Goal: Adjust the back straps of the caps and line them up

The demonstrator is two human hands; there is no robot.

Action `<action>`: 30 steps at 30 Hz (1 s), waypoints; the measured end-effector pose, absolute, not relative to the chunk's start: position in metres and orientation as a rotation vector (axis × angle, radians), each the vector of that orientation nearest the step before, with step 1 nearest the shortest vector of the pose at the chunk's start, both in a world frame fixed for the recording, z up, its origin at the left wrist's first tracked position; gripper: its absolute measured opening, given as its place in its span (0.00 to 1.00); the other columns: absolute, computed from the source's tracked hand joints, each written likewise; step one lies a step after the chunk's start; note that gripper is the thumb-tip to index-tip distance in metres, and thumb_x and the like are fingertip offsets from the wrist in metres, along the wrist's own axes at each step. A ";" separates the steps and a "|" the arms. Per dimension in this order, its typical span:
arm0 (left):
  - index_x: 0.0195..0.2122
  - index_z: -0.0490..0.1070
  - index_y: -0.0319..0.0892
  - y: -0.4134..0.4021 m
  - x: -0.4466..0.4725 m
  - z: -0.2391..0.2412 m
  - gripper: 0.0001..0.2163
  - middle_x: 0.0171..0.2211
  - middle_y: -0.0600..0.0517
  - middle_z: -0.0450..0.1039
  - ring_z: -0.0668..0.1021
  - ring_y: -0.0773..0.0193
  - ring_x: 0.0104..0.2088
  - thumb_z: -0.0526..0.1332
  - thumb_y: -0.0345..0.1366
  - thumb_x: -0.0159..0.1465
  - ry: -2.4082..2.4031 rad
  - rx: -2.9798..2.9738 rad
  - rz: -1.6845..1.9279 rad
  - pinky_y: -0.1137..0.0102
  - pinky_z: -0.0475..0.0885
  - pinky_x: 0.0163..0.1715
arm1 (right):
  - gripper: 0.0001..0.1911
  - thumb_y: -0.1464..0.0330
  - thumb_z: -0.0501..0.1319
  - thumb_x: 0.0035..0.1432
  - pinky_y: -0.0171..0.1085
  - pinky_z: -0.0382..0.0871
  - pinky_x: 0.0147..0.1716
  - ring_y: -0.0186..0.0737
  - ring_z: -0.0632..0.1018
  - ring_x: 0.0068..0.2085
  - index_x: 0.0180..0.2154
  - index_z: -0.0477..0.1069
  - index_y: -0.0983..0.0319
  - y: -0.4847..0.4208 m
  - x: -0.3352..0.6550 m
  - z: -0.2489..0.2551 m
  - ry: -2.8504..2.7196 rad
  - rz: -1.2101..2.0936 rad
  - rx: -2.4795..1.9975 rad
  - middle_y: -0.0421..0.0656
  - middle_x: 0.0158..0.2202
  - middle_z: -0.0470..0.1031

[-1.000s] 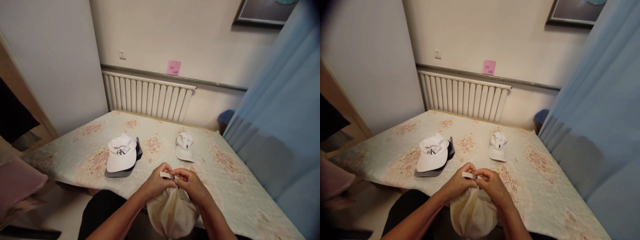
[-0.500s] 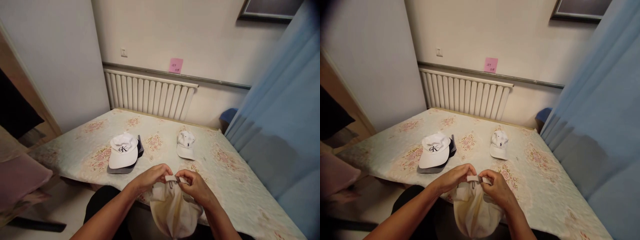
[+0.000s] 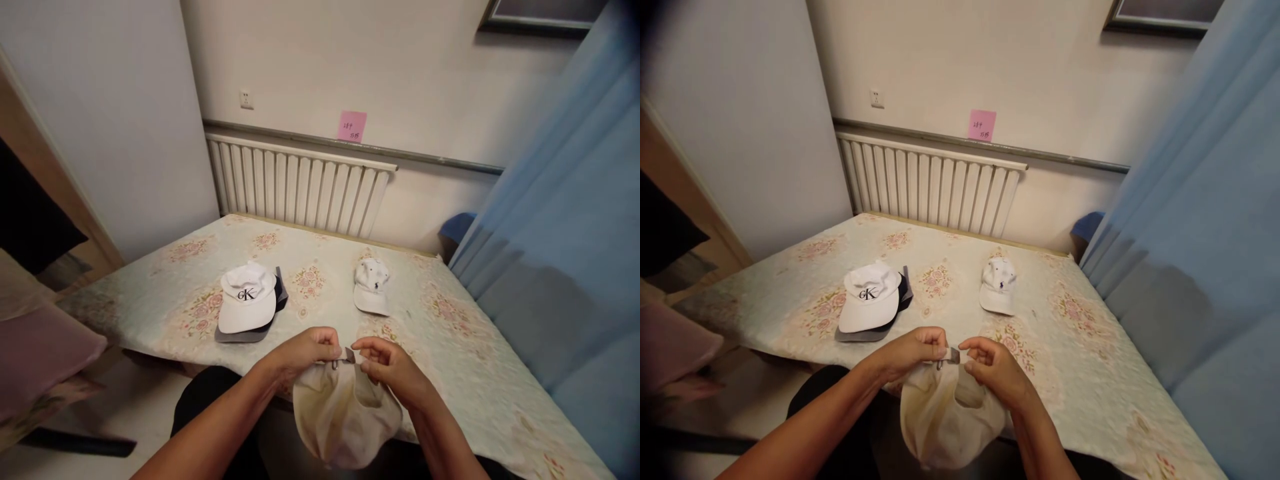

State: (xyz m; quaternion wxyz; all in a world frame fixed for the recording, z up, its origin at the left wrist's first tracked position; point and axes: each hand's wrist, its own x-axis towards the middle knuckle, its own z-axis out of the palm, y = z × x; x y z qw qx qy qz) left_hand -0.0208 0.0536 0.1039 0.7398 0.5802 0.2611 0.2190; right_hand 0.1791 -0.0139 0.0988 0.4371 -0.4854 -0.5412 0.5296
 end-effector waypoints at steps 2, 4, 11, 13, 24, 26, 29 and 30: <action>0.24 0.64 0.39 0.056 -0.023 0.101 0.10 0.21 0.58 0.60 0.61 0.73 0.22 0.64 0.37 0.51 0.536 1.205 0.501 0.75 0.52 0.23 | 0.16 0.66 0.66 0.45 0.32 0.52 0.22 0.28 0.63 0.21 0.39 0.72 0.62 -0.018 0.183 0.095 -1.224 1.438 -1.080 0.34 0.21 0.64; 0.24 0.64 0.39 0.058 -0.026 0.099 0.10 0.22 0.57 0.61 0.61 0.73 0.22 0.65 0.35 0.51 0.499 1.140 0.525 0.75 0.52 0.24 | 0.17 0.64 0.67 0.45 0.32 0.52 0.22 0.28 0.64 0.21 0.38 0.72 0.62 -0.023 0.186 0.093 -1.138 1.517 -0.977 0.34 0.20 0.66; 0.24 0.65 0.38 0.064 -0.029 0.096 0.10 0.22 0.56 0.62 0.63 0.72 0.24 0.66 0.35 0.50 0.439 1.104 0.573 0.73 0.54 0.28 | 0.18 0.64 0.69 0.43 0.33 0.58 0.24 0.32 0.70 0.23 0.37 0.72 0.62 -0.035 0.192 0.090 -1.084 1.616 -0.903 0.38 0.22 0.72; 0.23 0.65 0.38 0.065 -0.029 0.098 0.09 0.22 0.56 0.62 0.63 0.71 0.24 0.66 0.35 0.50 0.437 1.120 0.567 0.73 0.54 0.28 | 0.16 0.63 0.69 0.44 0.33 0.57 0.25 0.32 0.70 0.23 0.35 0.71 0.63 -0.035 0.194 0.093 -1.082 1.594 -0.905 0.39 0.22 0.72; 0.22 0.65 0.39 0.065 -0.028 0.123 0.11 0.21 0.56 0.62 0.63 0.71 0.25 0.67 0.36 0.49 0.464 1.166 0.635 0.73 0.53 0.27 | 0.16 0.59 0.68 0.43 0.32 0.54 0.20 0.31 0.68 0.19 0.31 0.68 0.61 -0.022 0.199 0.115 -1.092 1.502 -0.971 0.37 0.19 0.70; 0.22 0.65 0.39 0.064 -0.027 0.126 0.11 0.21 0.56 0.62 0.63 0.71 0.24 0.67 0.36 0.48 0.483 1.170 0.644 0.73 0.53 0.27 | 0.17 0.59 0.68 0.44 0.32 0.54 0.20 0.31 0.68 0.19 0.32 0.68 0.61 -0.021 0.200 0.118 -1.125 1.488 -0.999 0.37 0.19 0.70; 0.22 0.65 0.39 0.062 -0.025 0.130 0.11 0.21 0.56 0.62 0.62 0.71 0.24 0.67 0.36 0.48 0.490 1.167 0.652 0.73 0.53 0.26 | 0.16 0.59 0.66 0.46 0.32 0.55 0.21 0.31 0.67 0.19 0.34 0.69 0.62 -0.021 0.200 0.122 -1.191 1.461 -1.042 0.36 0.18 0.69; 0.22 0.65 0.39 0.061 -0.024 0.131 0.11 0.21 0.56 0.62 0.62 0.72 0.24 0.67 0.36 0.49 0.486 1.165 0.652 0.73 0.52 0.26 | 0.16 0.59 0.66 0.46 0.32 0.56 0.22 0.31 0.67 0.20 0.34 0.69 0.62 -0.020 0.200 0.123 -1.215 1.454 -1.053 0.36 0.18 0.69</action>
